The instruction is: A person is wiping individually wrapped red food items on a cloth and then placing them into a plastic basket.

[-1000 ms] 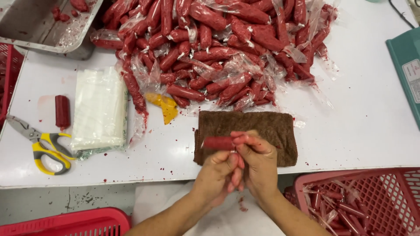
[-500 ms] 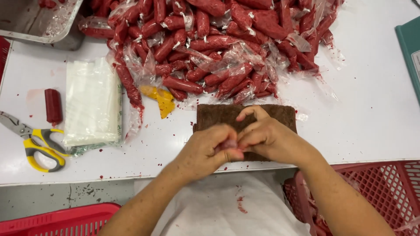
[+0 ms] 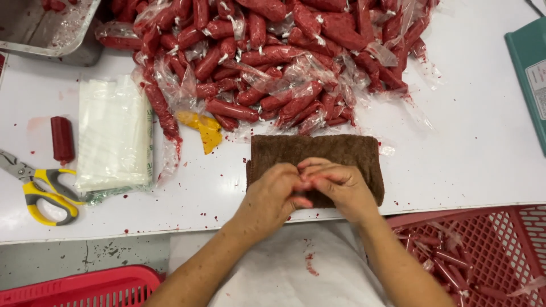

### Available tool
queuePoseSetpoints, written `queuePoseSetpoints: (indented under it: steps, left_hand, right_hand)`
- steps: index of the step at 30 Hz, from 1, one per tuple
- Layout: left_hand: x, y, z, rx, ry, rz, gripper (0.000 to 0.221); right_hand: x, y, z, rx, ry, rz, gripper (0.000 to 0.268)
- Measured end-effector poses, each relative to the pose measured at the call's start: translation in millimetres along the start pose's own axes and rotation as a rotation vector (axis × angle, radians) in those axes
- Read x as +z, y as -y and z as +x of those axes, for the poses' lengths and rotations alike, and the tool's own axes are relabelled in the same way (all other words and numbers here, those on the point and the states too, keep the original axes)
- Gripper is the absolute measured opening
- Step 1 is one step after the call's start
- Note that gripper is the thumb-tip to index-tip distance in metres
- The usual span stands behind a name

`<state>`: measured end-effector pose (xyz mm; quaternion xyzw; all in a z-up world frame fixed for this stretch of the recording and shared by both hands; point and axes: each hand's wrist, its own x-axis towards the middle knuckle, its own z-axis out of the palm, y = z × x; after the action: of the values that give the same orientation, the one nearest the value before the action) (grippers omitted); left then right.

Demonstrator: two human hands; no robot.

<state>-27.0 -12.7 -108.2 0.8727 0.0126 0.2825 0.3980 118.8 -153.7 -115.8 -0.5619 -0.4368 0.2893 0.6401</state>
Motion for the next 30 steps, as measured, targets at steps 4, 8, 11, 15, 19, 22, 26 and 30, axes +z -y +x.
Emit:
queuePoseSetpoints:
  steps: [4,8,11,15,19,22,26,30]
  left_hand:
    - [-7.3,-6.9,-6.1,-0.004,-0.022,-0.134,0.034]
    - [-0.8,3.3,0.4,0.108,-0.041,0.04,0.033]
    - [14.7,5.6,-5.2,0.123,-0.081,0.138,0.031]
    - [7.7,-20.4,-28.8,0.228,0.118,0.327,0.04]
    - [10.0,-2.1,-37.9,-0.374,-0.152,-0.252,0.03]
    - [2.3,-6.7,-18.2,-0.181,-0.279,-0.182,0.076]
    - [7.7,-15.3,-19.6,0.158,-0.076,0.252,0.07]
    - [4.8,-15.8,-43.2,0.106,0.04,0.218,0.064]
  right_hand:
    - [10.9,16.3,3.0,-0.082,0.032,-0.12,0.013]
    - [14.6,21.8,11.6,-0.146,0.044,-0.196,0.009]
    - [22.4,3.5,4.1,-0.104,-0.136,-0.121,0.011]
    - [42.7,-6.0,0.1,-0.029,-0.42,0.14,0.011]
    - [48.2,-9.9,3.7,-0.098,-0.46,0.07,0.015]
    - [48.8,-5.0,6.7,-0.135,-0.425,0.085,0.017]
    - [47.4,-21.9,2.5,-0.055,-0.545,0.092,0.014]
    - [40.3,-35.8,1.9,-0.091,-0.512,0.222,0.016]
